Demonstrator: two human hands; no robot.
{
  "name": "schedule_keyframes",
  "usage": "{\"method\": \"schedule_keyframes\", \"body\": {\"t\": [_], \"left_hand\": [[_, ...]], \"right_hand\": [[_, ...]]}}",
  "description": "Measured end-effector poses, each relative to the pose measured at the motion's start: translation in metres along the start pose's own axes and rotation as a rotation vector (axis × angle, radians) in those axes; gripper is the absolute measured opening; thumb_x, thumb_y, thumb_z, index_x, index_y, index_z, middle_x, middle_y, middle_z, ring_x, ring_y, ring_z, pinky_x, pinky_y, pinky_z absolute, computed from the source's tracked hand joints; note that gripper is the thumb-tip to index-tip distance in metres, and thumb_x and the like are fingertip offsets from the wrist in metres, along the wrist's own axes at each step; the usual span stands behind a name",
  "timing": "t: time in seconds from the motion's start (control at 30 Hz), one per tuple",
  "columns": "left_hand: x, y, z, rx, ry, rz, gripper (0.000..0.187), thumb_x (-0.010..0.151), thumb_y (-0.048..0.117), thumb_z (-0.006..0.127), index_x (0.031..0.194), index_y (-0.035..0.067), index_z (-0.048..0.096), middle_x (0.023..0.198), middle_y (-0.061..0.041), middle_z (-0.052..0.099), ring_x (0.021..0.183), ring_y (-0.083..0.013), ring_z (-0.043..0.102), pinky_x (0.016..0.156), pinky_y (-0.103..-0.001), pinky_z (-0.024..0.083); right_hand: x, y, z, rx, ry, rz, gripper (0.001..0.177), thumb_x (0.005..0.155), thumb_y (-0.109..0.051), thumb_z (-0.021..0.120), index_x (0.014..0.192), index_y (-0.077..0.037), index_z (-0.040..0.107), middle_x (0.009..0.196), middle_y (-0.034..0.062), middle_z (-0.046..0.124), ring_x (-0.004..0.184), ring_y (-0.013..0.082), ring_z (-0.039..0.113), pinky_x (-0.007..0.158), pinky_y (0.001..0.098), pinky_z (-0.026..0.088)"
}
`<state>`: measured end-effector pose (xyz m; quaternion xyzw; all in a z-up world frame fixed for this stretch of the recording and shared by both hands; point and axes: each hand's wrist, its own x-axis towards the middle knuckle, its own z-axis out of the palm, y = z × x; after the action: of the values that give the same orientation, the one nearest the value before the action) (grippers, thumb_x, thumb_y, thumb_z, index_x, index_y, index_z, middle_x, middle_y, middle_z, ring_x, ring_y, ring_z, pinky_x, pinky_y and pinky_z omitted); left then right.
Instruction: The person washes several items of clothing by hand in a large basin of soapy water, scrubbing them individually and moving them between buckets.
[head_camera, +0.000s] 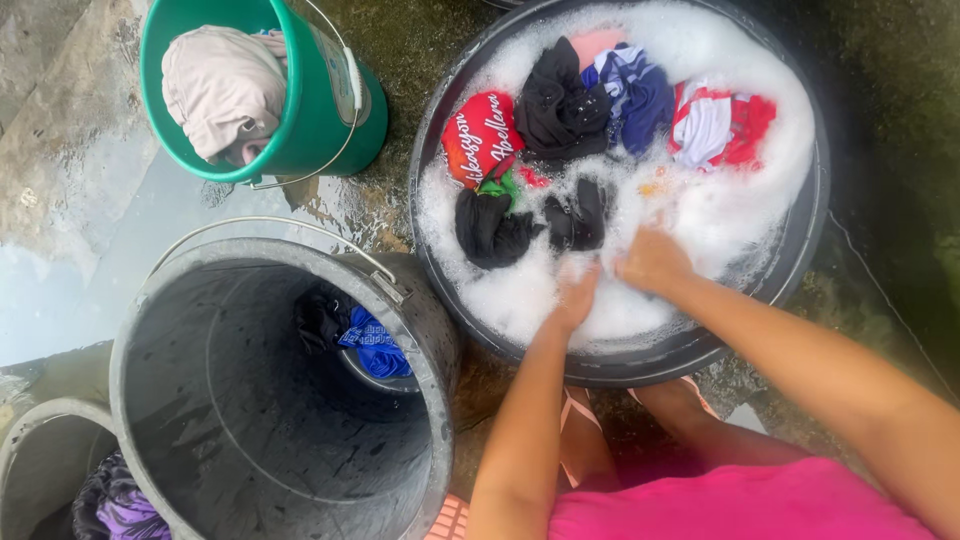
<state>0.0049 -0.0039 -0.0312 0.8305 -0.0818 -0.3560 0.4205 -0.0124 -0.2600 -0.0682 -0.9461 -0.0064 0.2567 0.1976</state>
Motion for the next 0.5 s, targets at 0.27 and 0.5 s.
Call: {"method": "schedule_keyframes", "body": {"t": [0.27, 0.5], "left_hand": [[0.006, -0.005, -0.022, 0.207, 0.083, -0.02, 0.064, 0.098, 0.052, 0.046, 0.137, 0.004, 0.058, 0.135, -0.022, 0.06, 0.129, -0.0363, 0.055, 0.109, -0.044, 0.042], [-0.033, 0.045, -0.03, 0.275, -0.01, 0.123, 0.06, 0.094, 0.05, 0.052, 0.135, 0.006, 0.061, 0.132, -0.021, 0.063, 0.126, -0.0367, 0.058, 0.106, -0.045, 0.045]], "right_hand": [[-0.026, 0.041, -0.033, -0.21, -0.379, 0.123, 0.044, 0.087, -0.029, 0.064, 0.124, -0.004, 0.069, 0.115, 0.0237, 0.07, 0.106, 0.0375, 0.07, 0.092, 0.0472, 0.054], [-0.032, -0.012, -0.123, -0.437, -0.367, 0.165, 0.037, 0.094, -0.03, 0.063, 0.126, -0.014, 0.07, 0.123, 0.0186, 0.069, 0.113, 0.0342, 0.069, 0.096, 0.0463, 0.054]]}}
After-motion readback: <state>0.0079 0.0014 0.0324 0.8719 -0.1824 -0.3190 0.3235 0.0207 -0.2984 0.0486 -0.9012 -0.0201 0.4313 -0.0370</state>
